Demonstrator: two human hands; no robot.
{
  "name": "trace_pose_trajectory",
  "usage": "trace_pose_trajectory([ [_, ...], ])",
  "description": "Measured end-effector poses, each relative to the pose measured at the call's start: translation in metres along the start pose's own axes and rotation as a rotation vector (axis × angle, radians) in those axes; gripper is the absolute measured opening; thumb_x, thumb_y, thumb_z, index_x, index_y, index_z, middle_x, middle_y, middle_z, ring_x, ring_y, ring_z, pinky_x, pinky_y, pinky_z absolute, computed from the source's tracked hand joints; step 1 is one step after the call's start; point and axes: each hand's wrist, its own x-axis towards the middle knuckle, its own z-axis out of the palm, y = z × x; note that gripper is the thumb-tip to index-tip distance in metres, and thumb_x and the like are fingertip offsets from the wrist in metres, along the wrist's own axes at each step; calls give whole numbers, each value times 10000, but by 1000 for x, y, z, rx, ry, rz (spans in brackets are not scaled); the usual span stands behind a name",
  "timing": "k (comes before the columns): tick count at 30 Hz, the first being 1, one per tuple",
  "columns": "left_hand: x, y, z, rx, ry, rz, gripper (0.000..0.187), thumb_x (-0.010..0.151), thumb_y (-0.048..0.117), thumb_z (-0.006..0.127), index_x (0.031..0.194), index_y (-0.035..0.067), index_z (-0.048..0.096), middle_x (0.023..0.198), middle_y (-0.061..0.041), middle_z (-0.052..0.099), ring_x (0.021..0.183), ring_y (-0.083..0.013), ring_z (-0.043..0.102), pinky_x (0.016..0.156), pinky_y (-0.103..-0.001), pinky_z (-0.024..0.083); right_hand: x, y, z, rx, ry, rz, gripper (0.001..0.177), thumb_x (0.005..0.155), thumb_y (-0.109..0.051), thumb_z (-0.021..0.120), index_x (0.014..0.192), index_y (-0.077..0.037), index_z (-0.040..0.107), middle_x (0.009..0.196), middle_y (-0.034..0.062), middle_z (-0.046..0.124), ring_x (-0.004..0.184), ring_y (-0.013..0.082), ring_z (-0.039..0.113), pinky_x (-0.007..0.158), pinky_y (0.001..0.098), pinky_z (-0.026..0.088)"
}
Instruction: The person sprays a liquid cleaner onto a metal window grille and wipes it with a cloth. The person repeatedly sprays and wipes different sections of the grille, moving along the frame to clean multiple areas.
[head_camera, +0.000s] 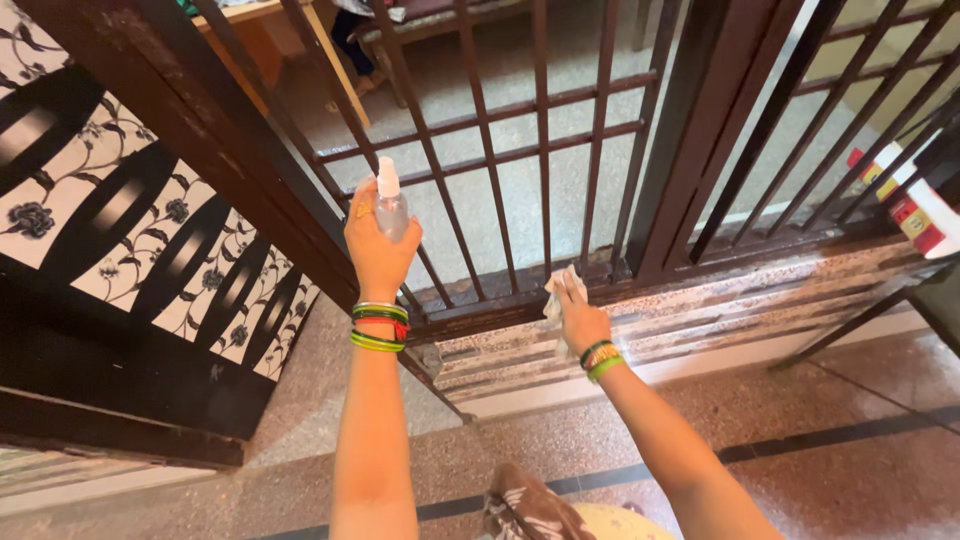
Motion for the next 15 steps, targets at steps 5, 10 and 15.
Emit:
trace_pose_trajectory([
  [5, 0, 3, -1, 5, 2, -5, 542, 765, 81, 758, 1269, -15, 584, 1226, -182, 658, 1126, -323, 673, 991, -378, 526, 25, 9, 8, -26, 104, -103, 678, 849, -94, 499, 1510, -232, 434, 1607, -29, 372, 843, 403, 706, 737, 532, 569],
  [10, 0, 4, -2, -17, -16, -50, 538, 770, 97, 757, 1268, -13, 587, 1182, -166, 666, 1077, -311, 691, 951, -369, 541, 23, 3, 12, -32, 115, -93, 674, 829, -98, 516, 1488, -198, 418, 1610, 46, 377, 762, 411, 705, 677, 535, 561],
  [15, 0, 4, -4, -2, -27, -56, 475, 773, 109, 757, 1209, -16, 617, 1200, -158, 668, 1053, -308, 699, 929, -370, 546, -23, -23, -17, -14, 16, -108, 720, 857, -131, 573, 1557, -205, 423, 1282, 39, 613, 753, 334, 723, 655, 473, 562],
])
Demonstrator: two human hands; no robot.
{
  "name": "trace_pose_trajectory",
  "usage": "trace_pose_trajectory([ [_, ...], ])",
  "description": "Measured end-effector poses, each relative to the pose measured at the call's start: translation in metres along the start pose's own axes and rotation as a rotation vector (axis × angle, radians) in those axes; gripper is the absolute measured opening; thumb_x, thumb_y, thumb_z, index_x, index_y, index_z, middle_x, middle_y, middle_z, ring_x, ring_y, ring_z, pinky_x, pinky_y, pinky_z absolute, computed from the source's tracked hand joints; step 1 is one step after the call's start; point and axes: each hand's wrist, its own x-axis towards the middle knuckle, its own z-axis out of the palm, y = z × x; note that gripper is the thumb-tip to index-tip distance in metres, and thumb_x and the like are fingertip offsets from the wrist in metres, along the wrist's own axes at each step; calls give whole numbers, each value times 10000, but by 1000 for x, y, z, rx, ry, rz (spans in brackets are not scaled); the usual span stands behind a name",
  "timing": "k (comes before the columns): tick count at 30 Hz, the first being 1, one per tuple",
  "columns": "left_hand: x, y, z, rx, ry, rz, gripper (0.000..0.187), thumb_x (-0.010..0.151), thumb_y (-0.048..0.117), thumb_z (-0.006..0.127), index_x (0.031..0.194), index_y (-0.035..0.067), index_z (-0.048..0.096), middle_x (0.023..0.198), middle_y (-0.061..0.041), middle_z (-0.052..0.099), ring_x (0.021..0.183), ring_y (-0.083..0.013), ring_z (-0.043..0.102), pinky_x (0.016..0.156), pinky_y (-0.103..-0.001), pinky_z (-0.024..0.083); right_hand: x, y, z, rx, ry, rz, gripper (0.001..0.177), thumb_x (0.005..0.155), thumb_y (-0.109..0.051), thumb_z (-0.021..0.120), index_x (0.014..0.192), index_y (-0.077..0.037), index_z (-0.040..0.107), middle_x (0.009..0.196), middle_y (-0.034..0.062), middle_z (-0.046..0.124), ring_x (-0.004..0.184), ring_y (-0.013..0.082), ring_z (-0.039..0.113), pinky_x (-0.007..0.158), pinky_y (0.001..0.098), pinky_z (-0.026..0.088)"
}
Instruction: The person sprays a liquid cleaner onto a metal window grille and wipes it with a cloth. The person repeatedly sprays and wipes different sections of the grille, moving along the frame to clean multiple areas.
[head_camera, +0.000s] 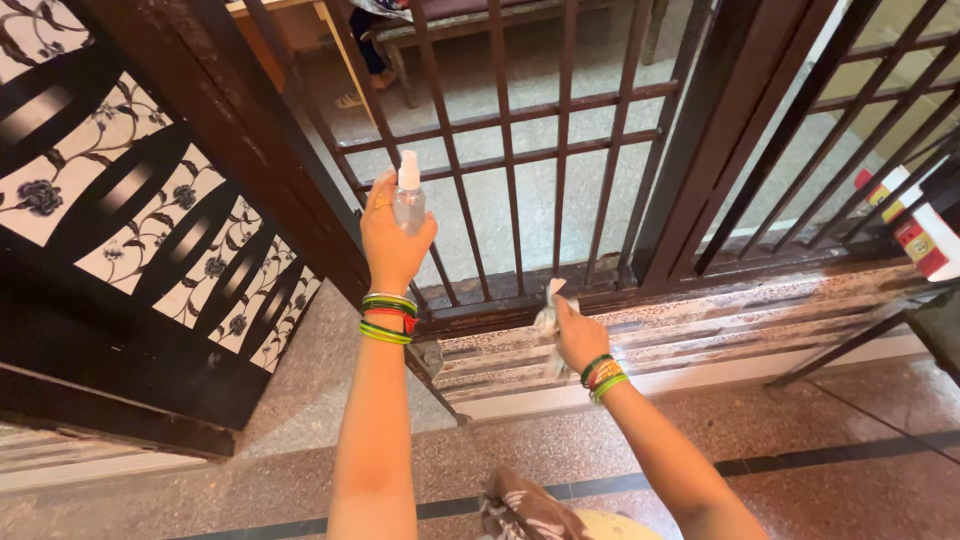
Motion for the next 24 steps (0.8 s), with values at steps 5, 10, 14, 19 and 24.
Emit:
trace_pose_trajectory([
  [5, 2, -5, 1, 58, -28, -9, 393, 781, 127, 757, 1126, -12, 633, 1266, -157, 659, 1095, -326, 685, 942, -383, 544, 15, -29, -12, 173, 693, -374, 700, 821, -65, 530, 1486, -274, 465, 1541, -24, 492, 856, 311, 739, 654, 382, 573],
  [10, 1, -9, 2, 57, 28, 82, 565, 759, 133, 758, 1263, -60, 590, 1290, -198, 624, 1173, -361, 653, 1010, -411, 514, 23, -28, 26, -27, 30, -16, 621, 952, -100, 483, 1519, -333, 387, 1626, -81, 385, 789, 293, 727, 638, 418, 581],
  [14, 2, -10, 5, 44, 7, -3, 532, 763, 146, 751, 1242, -37, 607, 1273, -187, 643, 1132, -345, 676, 984, -392, 529, 47, -19, 37, -57, -32, -37, 753, 873, -13, 446, 1536, -356, 348, 1703, -46, 243, 800, 323, 733, 711, 422, 596],
  [19, 1, -7, 2, 92, 2, 28, 529, 767, 138, 748, 1243, -40, 600, 1289, -192, 635, 1147, -365, 662, 985, -404, 523, 54, -25, 30, -51, -63, -16, 770, 835, -150, 523, 1565, -275, 314, 1652, -36, 296, 921, 361, 727, 744, 491, 585],
  [24, 3, 0, -2, 65, -8, 58, 512, 761, 128, 745, 1229, -26, 607, 1291, -183, 633, 1150, -374, 653, 982, -403, 524, 43, -31, 22, -59, -174, 81, 666, 947, -150, 430, 1576, -324, 297, 1672, -37, 255, 948, 369, 729, 783, 498, 589],
])
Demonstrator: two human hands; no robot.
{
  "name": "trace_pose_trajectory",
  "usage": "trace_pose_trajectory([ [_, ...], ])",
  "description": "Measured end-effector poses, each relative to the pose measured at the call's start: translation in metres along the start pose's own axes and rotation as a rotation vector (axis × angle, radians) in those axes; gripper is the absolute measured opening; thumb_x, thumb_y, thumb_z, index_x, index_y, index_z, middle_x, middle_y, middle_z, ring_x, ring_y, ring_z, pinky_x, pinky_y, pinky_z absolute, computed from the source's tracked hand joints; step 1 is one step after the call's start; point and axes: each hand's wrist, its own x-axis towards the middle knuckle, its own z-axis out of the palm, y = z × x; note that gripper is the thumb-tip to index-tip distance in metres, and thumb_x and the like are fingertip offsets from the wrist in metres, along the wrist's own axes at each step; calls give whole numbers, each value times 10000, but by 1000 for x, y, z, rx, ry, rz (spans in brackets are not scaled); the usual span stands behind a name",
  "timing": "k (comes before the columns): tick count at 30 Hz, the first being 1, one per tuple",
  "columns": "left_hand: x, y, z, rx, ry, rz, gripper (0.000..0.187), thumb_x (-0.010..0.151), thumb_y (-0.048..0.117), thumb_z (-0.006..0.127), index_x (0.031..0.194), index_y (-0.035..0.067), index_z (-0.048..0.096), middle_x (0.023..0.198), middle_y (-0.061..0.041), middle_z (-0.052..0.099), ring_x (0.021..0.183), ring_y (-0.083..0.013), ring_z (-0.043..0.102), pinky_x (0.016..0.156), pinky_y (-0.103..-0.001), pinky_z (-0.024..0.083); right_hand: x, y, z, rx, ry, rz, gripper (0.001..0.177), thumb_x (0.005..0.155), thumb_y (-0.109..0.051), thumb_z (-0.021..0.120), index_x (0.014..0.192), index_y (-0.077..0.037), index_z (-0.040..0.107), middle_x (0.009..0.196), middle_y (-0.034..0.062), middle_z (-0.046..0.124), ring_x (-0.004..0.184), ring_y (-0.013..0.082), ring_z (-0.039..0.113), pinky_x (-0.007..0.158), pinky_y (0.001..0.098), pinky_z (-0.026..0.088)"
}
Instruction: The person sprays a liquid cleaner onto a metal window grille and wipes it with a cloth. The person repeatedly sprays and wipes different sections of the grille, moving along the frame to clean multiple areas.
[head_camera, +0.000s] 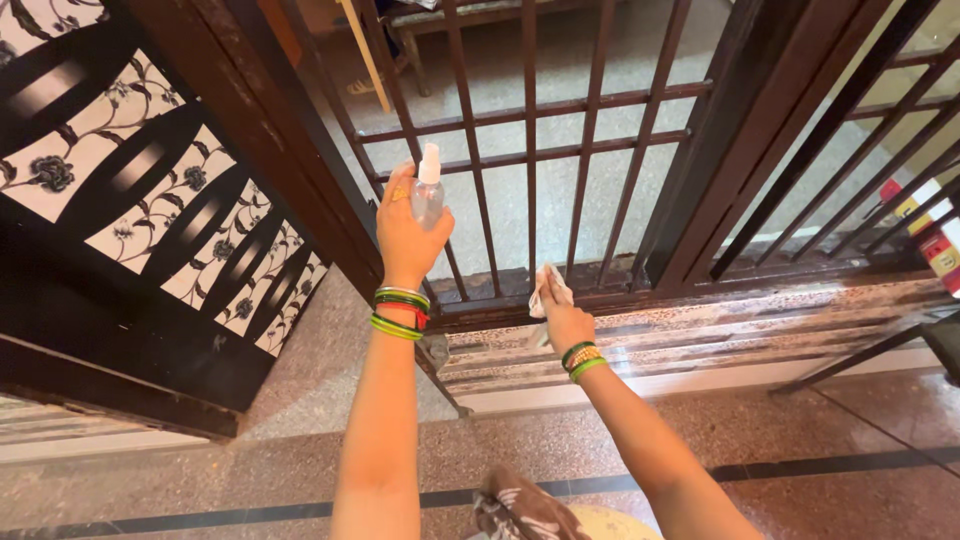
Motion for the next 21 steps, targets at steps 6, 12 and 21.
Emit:
trace_pose_trajectory([
  [6, 0, 3, -2, 15, 9, 24, 526, 766, 117, 746, 1254, -26, 608, 1343, -185, 616, 1179, -374, 645, 980, -409, 523, 23, 1, 9, -4, 180, -68, 401, 961, -223, 460, 1344, -269, 569, 1634, 101, 329, 1025, 354, 701, 752, 510, 569],
  [12, -1, -1, 0, 16, -41, -62, 444, 783, 139, 744, 1189, 0, 633, 1367, -163, 637, 1193, -357, 668, 1002, -394, 535, -15, 3, 21, -64, 194, -103, 325, 1032, -265, 468, 1304, -212, 637, 1323, 58, 660, 996, 330, 702, 860, 456, 571],
  [21, -6, -21, 7, 117, 16, 19, 696, 734, 181, 774, 1356, -54, 566, 1339, -223, 602, 1229, -399, 611, 1035, -433, 487, 5, -53, 24, -10, 48, -141, 558, 956, -136, 423, 1505, -234, 419, 1689, 36, 276, 969, 356, 698, 796, 456, 575],
])
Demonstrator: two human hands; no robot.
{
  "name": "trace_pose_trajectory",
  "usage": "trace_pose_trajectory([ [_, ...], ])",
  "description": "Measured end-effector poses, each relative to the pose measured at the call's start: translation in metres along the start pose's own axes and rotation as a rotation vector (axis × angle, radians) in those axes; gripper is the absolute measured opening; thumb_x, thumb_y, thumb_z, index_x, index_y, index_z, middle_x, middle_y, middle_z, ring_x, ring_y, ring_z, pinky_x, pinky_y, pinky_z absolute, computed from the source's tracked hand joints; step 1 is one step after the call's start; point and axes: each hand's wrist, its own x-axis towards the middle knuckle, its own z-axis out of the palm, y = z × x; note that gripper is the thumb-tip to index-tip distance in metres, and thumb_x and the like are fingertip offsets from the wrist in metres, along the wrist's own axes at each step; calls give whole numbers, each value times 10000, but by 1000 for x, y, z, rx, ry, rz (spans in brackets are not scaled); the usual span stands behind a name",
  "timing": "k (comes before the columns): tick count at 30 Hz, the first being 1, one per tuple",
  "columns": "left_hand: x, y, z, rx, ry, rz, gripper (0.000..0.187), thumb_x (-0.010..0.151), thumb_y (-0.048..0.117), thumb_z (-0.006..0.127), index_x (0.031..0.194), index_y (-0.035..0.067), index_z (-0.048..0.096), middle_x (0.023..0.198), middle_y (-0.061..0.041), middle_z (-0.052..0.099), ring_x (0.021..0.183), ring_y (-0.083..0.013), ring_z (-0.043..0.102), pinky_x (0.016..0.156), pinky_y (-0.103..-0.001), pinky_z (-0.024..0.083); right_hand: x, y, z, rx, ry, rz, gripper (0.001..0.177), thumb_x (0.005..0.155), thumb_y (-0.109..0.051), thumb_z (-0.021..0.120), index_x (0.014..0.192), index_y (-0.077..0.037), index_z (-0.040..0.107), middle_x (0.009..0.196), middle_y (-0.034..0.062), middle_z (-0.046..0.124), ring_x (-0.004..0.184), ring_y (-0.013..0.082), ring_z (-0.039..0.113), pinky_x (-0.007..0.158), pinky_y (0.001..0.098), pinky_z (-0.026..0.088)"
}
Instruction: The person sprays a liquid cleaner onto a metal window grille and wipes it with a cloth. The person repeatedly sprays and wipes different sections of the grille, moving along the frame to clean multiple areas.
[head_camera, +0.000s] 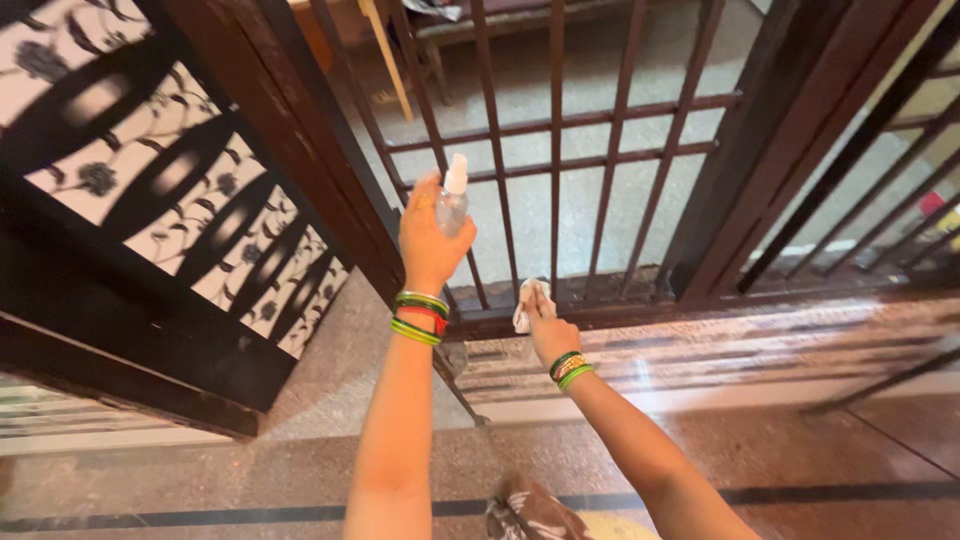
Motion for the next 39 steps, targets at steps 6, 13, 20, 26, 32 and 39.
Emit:
trace_pose_trajectory([
  [6, 1, 7, -5, -45, -59, -40, 452, 795, 157, 754, 1210, 31, 627, 1385, -167, 645, 1226, -343, 663, 1033, -387, 535, 7, -5, -4, 1, 17, -24, 594, 953, -161, 398, 1539, -253, 362, 1662, 125, 196, 1107, 328, 677, 757, 485, 581],
  [13, 7, 22, -12, -133, -59, -137, 528, 740, 158, 729, 1223, -17, 608, 1326, -156, 632, 1160, -329, 664, 978, -383, 524, 12, -2, -1, 14, -16, -25, 620, 973, -148, 351, 1579, -256, 273, 1711, 78, 175, 1257, 305, 616, 835, 481, 570],
  [20, -51, 16, 2, -91, 23, 99, 409, 744, 114, 788, 1104, 20, 620, 1519, -236, 483, 1374, -401, 517, 1093, -408, 456, 16, 9, 6, 499, -100, 139, 523, 1064, -406, 325, 1566, -256, 320, 1587, 98, 397, 1208, 413, 579, 1049, 432, 436],
  [26, -159, 17, 25, -695, -197, -489, 761, 830, 191, 825, 1497, 17, 505, 1311, -155, 579, 1127, -251, 605, 1028, -388, 482, -47, 19, 3, 254, 370, -189, 282, 908, -199, 681, 1189, -219, 690, 1289, 209, 625, 1129, 391, 609, 977, 442, 481],
  [32, -210, 10, 54, -631, -165, -308, 691, 867, 273, 758, 1431, -8, 475, 1519, -128, 431, 1435, -255, 364, 1166, -404, 311, -60, -10, -21, 1716, 77, -57, 408, 1047, -198, 629, 1383, -5, 505, 1238, 129, 619, 1103, 180, 613, 907, 334, 547],
  [39, -231, 9, 67, -1103, -257, -579, 631, 1067, 486, 345, 1543, 74, 391, 1565, -85, 440, 1494, -222, 373, 1248, -359, 268, -102, -38, -64, 1731, -71, -325, 751, 854, -138, 725, 1512, -85, 368, 1409, 79, 522, 1299, 188, 530, 1070, 354, 465],
])
